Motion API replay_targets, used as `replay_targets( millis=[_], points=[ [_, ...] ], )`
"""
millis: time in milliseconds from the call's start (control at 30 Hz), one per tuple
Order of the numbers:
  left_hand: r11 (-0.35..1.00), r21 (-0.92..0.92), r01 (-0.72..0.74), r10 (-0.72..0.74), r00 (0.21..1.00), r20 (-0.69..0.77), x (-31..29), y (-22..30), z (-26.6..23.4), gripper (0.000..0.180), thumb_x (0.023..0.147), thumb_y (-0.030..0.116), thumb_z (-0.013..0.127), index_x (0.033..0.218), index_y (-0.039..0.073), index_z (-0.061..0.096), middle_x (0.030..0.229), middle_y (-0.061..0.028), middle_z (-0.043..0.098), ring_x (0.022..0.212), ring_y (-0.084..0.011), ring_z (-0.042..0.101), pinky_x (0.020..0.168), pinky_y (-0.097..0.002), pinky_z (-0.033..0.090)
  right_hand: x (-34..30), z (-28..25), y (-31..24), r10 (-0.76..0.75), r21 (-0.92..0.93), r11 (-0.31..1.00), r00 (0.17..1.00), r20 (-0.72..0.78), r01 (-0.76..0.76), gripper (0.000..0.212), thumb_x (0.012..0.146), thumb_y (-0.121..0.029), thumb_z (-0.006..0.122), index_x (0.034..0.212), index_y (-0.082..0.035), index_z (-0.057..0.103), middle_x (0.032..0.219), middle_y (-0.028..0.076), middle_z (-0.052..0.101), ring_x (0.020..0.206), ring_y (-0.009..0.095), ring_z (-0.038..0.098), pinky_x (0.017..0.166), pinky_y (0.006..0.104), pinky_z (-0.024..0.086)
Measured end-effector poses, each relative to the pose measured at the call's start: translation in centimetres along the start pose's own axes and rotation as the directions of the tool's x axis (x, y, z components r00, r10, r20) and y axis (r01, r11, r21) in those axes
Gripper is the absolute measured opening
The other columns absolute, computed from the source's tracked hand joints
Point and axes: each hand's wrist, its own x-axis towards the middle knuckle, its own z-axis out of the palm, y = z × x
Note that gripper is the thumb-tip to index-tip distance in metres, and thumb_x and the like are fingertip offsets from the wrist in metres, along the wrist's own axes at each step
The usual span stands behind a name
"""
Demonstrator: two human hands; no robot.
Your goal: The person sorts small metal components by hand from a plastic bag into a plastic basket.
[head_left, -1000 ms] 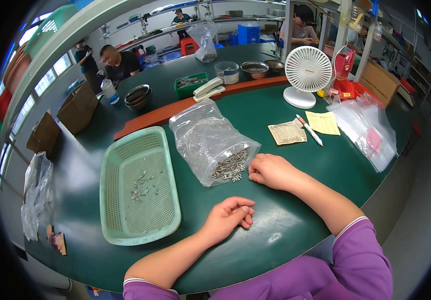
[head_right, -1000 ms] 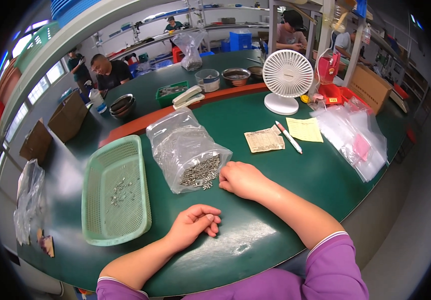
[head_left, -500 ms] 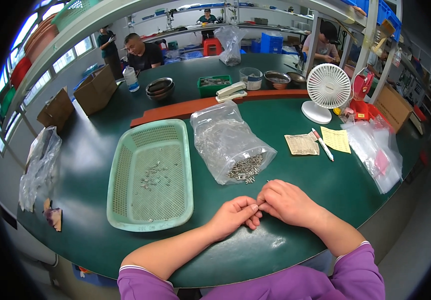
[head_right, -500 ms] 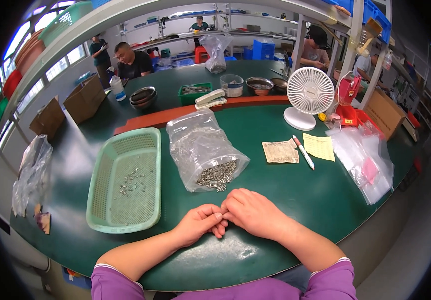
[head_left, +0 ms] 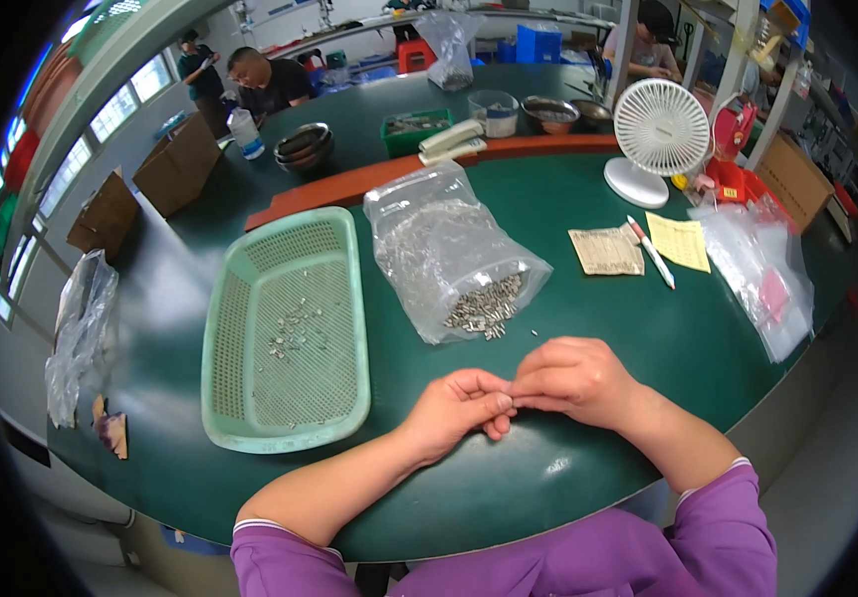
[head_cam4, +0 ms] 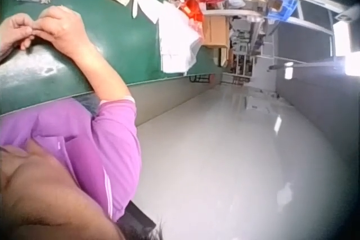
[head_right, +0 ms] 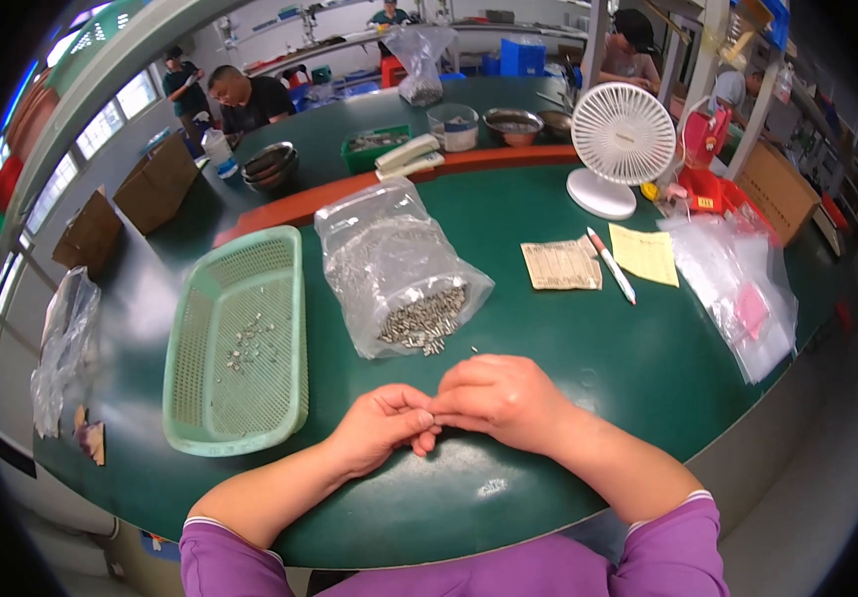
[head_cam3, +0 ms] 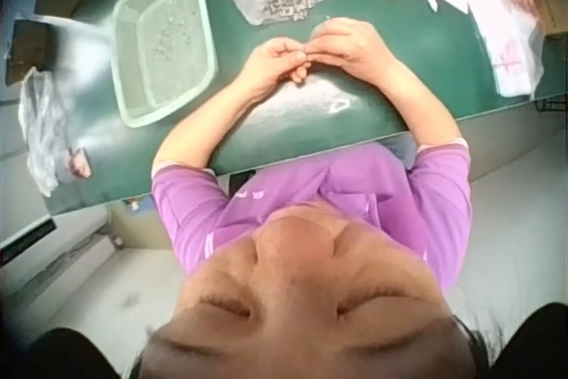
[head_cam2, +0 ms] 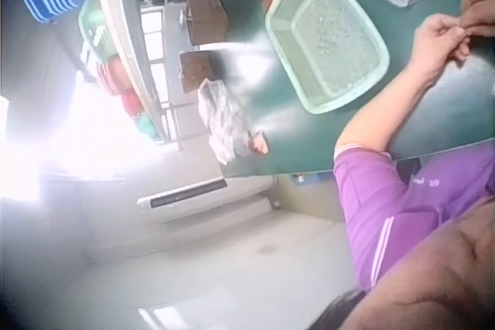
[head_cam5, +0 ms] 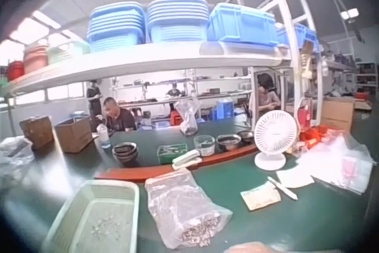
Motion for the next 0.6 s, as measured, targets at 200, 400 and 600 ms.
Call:
replay_targets(
  millis=[200,400,600],
  points=[
    [0.995,-0.019,-0.095,0.095,0.995,-0.039,0.2,0.1,0.0,0.014,0.090,0.012,0.049,0.097,0.002,0.055,0.082,-0.0061,0.059,0.068,-0.0120,0.057,0.061,-0.0237,0.049,0.1,1.2,0.6,0.198,0.231,0.957,0.978,-0.071,-0.177,0.018,0.074,-0.010,0.065,0.091,-0.007,0.064,0.082,0.007,0.060,0.073,0.021,0.059,0.063,0.0300,0.049],
    [0.994,0.015,-0.105,0.106,0.990,-0.090,0.0,-0.3,0.4,0.016,0.092,0.013,0.046,0.101,0.001,0.053,0.084,-0.0068,0.058,0.068,-0.0127,0.057,0.061,-0.0245,0.049,-0.3,1.6,0.6,0.303,0.264,0.924,0.950,-0.071,-0.275,0.023,0.075,-0.008,0.063,0.098,-0.007,0.062,0.083,0.007,0.060,0.075,0.022,0.059,0.066,0.0310,0.048],
    [0.980,0.103,-0.172,0.181,0.979,-0.092,-0.2,-0.6,0.5,0.015,0.091,0.011,0.047,0.100,0.001,0.052,0.084,-0.0070,0.058,0.069,-0.0123,0.057,0.061,-0.0244,0.050,-0.3,1.4,0.4,0.184,0.143,0.975,0.977,-0.107,-0.168,0.022,0.075,-0.009,0.063,0.097,-0.009,0.062,0.083,0.006,0.060,0.075,0.022,0.059,0.066,0.0318,0.048]
  ],
)
